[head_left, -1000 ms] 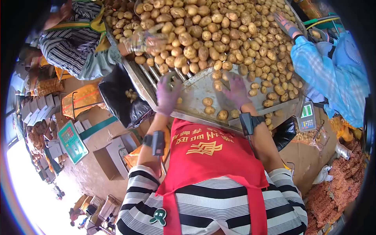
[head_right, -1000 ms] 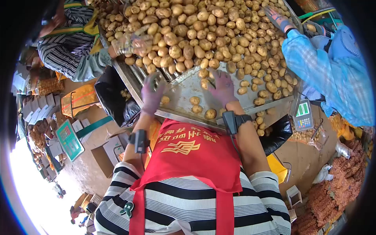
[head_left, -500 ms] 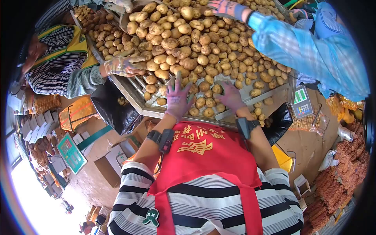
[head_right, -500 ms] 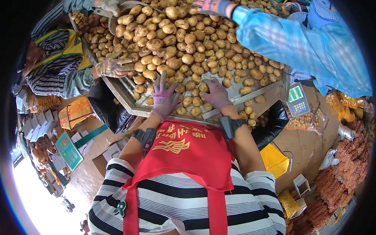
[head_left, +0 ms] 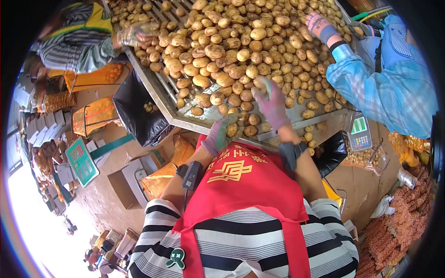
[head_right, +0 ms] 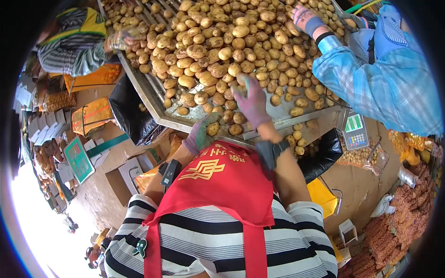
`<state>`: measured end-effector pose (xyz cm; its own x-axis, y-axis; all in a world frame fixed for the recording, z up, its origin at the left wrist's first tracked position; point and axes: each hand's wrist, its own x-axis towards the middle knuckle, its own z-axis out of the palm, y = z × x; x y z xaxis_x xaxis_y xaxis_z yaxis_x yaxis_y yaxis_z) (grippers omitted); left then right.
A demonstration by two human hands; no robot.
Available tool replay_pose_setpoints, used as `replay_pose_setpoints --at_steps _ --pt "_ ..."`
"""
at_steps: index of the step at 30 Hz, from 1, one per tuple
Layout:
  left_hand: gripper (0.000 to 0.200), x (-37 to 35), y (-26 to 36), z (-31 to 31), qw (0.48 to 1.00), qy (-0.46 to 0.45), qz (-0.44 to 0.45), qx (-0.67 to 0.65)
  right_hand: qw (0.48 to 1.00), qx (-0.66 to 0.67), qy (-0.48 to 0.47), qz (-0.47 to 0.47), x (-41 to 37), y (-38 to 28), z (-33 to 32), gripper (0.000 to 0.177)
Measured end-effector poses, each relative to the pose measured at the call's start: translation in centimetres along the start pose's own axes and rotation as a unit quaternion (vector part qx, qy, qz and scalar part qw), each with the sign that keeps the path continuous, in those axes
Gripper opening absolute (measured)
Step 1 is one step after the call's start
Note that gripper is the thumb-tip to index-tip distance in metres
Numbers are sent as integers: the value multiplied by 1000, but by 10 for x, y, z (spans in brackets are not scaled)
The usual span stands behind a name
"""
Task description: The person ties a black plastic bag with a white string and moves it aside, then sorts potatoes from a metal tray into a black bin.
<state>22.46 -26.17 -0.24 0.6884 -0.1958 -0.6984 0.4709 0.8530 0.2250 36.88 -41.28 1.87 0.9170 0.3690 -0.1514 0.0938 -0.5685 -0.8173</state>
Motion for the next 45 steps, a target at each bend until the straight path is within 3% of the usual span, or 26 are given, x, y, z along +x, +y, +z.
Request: replay_pose_setpoints --at_steps 1,2,4,8,10,11,12,13,14,16,17,18,21,22,24,26,27,28,30,31,34,38,40,43,44,45 --pt "25 -8 4 6 990 11 70 123 997 -41 19 -68 18 -3 0 49" --pt "25 -6 7 1 989 15 77 123 987 -114 3 -118 35 1 6 57" --pt "26 3 11 -15 981 63 124 137 955 -270 -86 -91 54 -7 10 61" --pt "26 15 32 -25 951 107 235 168 960 -255 -106 -50 35 15 9 58" --pt "25 24 43 -19 950 122 258 125 989 -4 -148 22 15 44 6 47" --pt "30 25 53 -7 940 138 257 175 988 -6 -150 22 4 56 4 47" --pt "35 28 62 2 928 153 255 224 946 247 -174 121 -8 64 1 41" --pt "38 38 70 8 844 202 305 393 831 482 -182 213 -21 73 -3 38" --pt "41 47 75 13 725 239 343 548 831 481 -177 216 -32 69 -10 38" --pt "58 51 85 38 535 247 320 742 680 675 -197 206 -44 49 -23 41" --pt "58 54 88 51 496 251 263 788 625 716 -153 271 -49 45 -26 47" --pt "59 57 90 61 453 253 205 830 627 717 -145 268 -51 48 -28 47" --pt "57 57 102 75 438 177 110 874 681 681 -132 234 -56 57 -28 48" --pt "57 59 107 72 436 175 114 875 683 681 -130 230 -57 62 -27 48" --pt "54 69 113 44 614 142 52 775 587 764 -187 194 -64 72 -24 48" --pt "50 80 103 -9 666 -39 226 710 585 766 -179 196 -69 61 -22 47" --pt "47 52 95 4 887 -73 105 444 599 760 -162 195 -70 59 -18 47" --pt "45 34 88 11 988 -97 -26 116 613 752 -146 194 -69 56 -14 46" --pt "40 19 78 14 984 -177 -36 10 644 723 -114 225 -69 33 -7 46" --pt "40 4 70 23 996 -89 -3 -27 674 689 -79 252 -68 23 -5 45" --pt "43 2 56 -15 980 -184 7 -76 690 675 -141 220 -62 14 4 43" --pt "50 -43 64 -55 974 -147 71 -154 694 667 -144 228 -64 6 9 41" --pt "49 -66 82 -97 952 -178 138 -207 644 709 -152 246 -67 14 11 40" --pt "54 -101 114 -173 911 -101 291 -275 666 691 -177 218 -71 26 17 40" --pt "50 -111 123 -181 880 59 384 -274 667 690 -180 219 -72 19 19 40" --pt "47 -120 135 -201 889 89 371 -255 684 668 -132 261 -72 7 22 40"
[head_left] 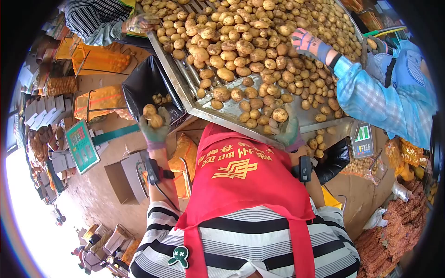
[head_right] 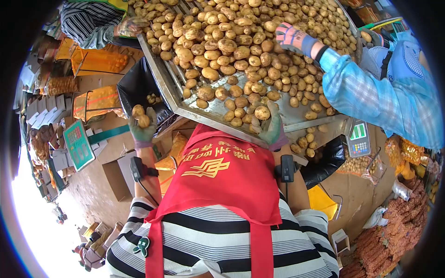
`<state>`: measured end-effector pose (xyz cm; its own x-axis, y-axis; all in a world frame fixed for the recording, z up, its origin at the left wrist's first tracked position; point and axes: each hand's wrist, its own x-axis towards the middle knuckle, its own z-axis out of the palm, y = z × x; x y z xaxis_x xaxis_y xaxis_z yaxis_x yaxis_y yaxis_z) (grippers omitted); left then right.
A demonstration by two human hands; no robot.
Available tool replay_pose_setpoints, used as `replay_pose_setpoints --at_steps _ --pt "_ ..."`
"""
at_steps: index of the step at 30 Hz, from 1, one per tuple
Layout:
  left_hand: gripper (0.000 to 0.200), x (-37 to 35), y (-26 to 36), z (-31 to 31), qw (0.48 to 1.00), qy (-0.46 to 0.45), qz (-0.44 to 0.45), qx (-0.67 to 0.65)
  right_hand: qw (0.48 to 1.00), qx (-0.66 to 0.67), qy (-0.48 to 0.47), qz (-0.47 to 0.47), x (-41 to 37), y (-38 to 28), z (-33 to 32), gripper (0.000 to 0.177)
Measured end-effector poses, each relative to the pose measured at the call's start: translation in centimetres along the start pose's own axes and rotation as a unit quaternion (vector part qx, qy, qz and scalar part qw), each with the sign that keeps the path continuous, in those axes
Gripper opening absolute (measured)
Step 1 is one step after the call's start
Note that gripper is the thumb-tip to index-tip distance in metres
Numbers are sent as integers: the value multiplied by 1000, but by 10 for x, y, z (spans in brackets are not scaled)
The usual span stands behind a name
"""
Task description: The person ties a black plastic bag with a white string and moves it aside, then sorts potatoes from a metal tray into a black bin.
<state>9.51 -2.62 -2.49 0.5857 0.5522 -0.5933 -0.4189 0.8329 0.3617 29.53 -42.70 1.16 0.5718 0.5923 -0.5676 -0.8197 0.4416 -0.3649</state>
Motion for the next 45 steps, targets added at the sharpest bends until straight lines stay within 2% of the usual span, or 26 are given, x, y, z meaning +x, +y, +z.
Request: replay_pose_setpoints --at_steps 2,3,5,6,8,9,11,14,16,17,18,19,21,24,26,28,31,34,35,36,37,38,40,41,42,45 --pt "45 16 13 -23 999 25 -2 29 998 -9 68 -1 -1 6 7 39" --pt "42 20 3 -8 959 16 128 252 998 -28 64 3 0 7 7 37" --pt "32 23 -41 30 855 107 253 440 997 -49 59 9 -3 13 9 35" --pt "33 21 -61 47 768 13 274 579 995 -86 50 -8 -3 15 12 33" --pt "44 15 -116 71 713 -156 193 656 991 -121 43 -26 -4 19 11 30" --pt "55 10 -134 89 505 -230 273 786 996 -83 38 -8 -3 21 7 28" --pt "66 6 -172 110 270 -200 166 927 998 -46 34 8 -4 24 2 26" --pt "61 34 -187 94 239 -226 232 916 999 -39 21 15 -7 23 -1 25" --pt "56 43 -180 89 728 -241 -10 642 998 -34 53 -2 -13 23 -5 28" --pt "56 41 -167 90 726 -243 -9 644 998 -31 52 -4 -15 22 -6 28" --pt "51 31 -149 93 854 -222 -143 448 999 -14 45 6 -17 21 -9 28" --pt "49 20 -134 94 922 -180 -264 220 999 5 37 19 -20 21 -12 29" --pt "48 11 -112 89 937 -202 -276 64 996 -79 2 -29 -18 23 -23 29" --pt "41 3 -99 78 942 -193 -273 39 982 -170 -8 -79 -12 28 -19 27" --pt "42 -6 -103 81 945 -180 -273 18 999 -10 45 29 -13 17 0 28" --pt "44 -11 -101 82 942 -179 -284 -5 998 -38 35 36 -1 16 8 27" --pt "57 0 -76 68 977 -173 -119 -21 987 -151 50 -14 -1 21 23 19" --pt "50 12 -57 76 989 79 58 -114 973 -221 40 -53 -5 19 23 21" --pt "45 36 -59 51 995 54 66 46 978 -206 7 -39 -6 16 22 22" --pt "40 41 -62 54 976 26 72 205 978 -205 7 -40 -5 17 15 22" --pt "31 47 -84 56 906 -12 160 392 958 -274 -9 -81 -5 21 3 23" --pt "31 25 -103 94 834 -55 128 534 946 -309 -16 -100 -6 21 -1 26" --pt "37 47 -145 107 583 -219 282 730 950 -303 -24 -78 -5 17 -6 32" --pt "44 52 -159 117 358 -266 356 821 965 -260 -25 -37 -6 15 -7 34" --pt "47 40 -171 133 234 -247 306 889 965 -260 -21 -38 -11 14 -3 34" --pt "51 55 -197 139 176 -235 224 929 835 -519 1 -186 -20 10 3 34"
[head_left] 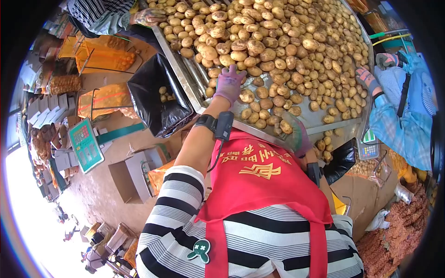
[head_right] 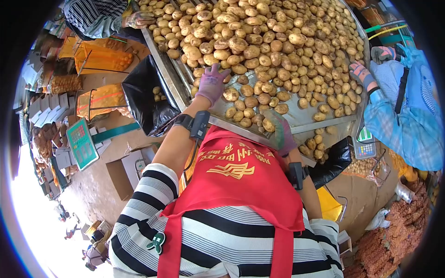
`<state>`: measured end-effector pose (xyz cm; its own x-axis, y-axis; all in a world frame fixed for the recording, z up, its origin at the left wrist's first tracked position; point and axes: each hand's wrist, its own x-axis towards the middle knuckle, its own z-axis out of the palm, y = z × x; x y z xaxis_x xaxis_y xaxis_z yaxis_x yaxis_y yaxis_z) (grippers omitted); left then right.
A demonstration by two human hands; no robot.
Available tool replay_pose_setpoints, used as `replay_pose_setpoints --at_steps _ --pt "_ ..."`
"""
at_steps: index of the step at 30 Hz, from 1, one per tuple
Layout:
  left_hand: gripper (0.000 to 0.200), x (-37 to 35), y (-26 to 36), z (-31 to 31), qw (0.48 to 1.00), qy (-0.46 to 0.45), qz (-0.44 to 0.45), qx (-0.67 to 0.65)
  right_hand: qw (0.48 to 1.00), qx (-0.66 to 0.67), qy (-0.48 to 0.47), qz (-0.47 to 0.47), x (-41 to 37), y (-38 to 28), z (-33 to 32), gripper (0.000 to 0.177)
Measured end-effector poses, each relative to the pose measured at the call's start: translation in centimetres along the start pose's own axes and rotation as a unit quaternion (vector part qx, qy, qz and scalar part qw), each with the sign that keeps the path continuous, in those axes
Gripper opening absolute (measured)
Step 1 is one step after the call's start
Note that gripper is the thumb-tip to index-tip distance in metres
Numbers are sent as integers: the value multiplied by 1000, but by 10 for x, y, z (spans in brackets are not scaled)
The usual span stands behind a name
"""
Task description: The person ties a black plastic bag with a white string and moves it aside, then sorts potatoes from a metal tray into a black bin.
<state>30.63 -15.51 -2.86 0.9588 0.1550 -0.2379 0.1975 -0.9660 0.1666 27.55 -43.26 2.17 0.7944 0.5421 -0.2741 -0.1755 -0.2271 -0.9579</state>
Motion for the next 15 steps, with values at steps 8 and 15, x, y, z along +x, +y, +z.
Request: replay_pose_setpoints --at_steps 8,15 --pt "39 -38 -41 12 625 -137 -206 -740 933 308 12 188 7 10 -9 35" --pt "27 -100 -27 14 190 -8 -218 -957 903 -420 -52 -77 98 -23 77 55"
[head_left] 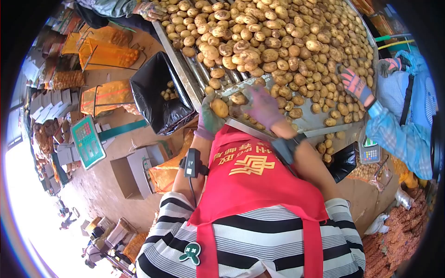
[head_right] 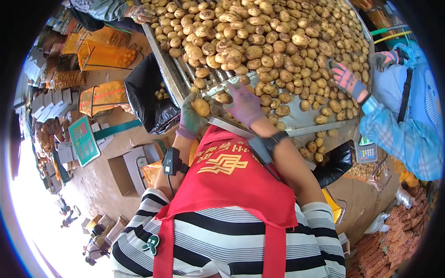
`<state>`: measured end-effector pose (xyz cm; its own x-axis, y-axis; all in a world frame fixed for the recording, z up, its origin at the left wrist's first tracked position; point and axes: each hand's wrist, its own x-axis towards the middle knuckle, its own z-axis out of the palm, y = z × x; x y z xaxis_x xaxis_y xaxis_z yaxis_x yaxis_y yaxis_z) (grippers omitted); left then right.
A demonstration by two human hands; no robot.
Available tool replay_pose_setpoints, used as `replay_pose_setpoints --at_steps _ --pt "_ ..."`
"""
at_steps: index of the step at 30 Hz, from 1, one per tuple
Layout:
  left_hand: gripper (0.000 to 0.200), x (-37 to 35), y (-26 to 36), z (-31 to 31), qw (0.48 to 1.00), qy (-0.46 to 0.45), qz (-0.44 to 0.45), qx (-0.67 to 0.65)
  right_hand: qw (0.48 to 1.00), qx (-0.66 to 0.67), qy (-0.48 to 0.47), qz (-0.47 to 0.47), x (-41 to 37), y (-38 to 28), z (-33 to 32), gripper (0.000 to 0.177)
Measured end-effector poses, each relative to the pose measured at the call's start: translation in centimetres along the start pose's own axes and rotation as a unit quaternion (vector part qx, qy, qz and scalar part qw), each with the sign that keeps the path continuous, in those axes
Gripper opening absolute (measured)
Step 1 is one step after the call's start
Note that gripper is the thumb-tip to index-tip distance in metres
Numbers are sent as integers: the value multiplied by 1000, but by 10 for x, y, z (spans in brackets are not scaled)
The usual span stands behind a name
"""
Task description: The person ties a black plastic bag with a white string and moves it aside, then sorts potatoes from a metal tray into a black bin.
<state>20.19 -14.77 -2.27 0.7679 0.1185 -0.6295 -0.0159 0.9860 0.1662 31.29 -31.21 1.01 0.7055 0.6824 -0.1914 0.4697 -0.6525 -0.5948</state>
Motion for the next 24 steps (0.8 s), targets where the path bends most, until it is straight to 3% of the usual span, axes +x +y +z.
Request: replay_pose_setpoints --at_steps 1,2,4,5,6,8,9,10,11,12,13,15,16,18,21,22,23,24 --pt "27 1 -2 -15 1000 1 7 -5 991 -115 -67 9 11 -7 1 56" --pt "25 -2 -5 -23 999 32 20 4 991 -117 -70 1 24 -8 4 56" --pt "22 -14 -8 -24 995 86 50 17 958 -204 -199 -15 43 -8 16 56" --pt "22 -18 -9 -27 995 87 53 13 957 -206 -202 -19 41 -8 20 56" --pt "30 -19 -9 -30 928 41 201 310 970 -172 -170 -22 38 -4 21 53" --pt "61 -1 -13 -28 896 71 223 377 990 -81 -113 -14 27 -2 26 51" --pt "61 4 -11 -24 898 71 224 373 990 -86 -115 -15 22 -4 30 51" --pt "68 8 -10 -21 790 116 204 567 991 -71 -112 24 18 -7 36 52" --pt "76 8 -7 -9 640 155 173 733 990 -55 -109 64 15 -11 39 54" --pt "79 9 -4 8 588 151 160 778 990 -57 -111 65 15 -9 42 54" --pt "79 11 -4 23 591 151 161 776 992 -24 -86 87 19 -5 48 56" --pt "67 18 -4 50 442 190 111 870 990 45 -33 129 29 -1 53 62" --pt "60 22 0 58 400 167 107 895 990 43 -32 129 32 3 50 62" --pt "60 42 4 51 374 153 109 908 984 33 163 60 38 4 26 61" --pt "58 54 5 37 327 130 141 925 976 -35 194 93 62 -20 -34 63" --pt "57 53 7 32 389 110 166 899 976 -34 196 91 74 -16 -38 63" --pt "56 52 9 26 449 89 189 869 983 -98 130 81 87 -9 -42 64" --pt "51 46 12 22 551 67 198 808 982 -162 62 70 93 -5 -47 65"
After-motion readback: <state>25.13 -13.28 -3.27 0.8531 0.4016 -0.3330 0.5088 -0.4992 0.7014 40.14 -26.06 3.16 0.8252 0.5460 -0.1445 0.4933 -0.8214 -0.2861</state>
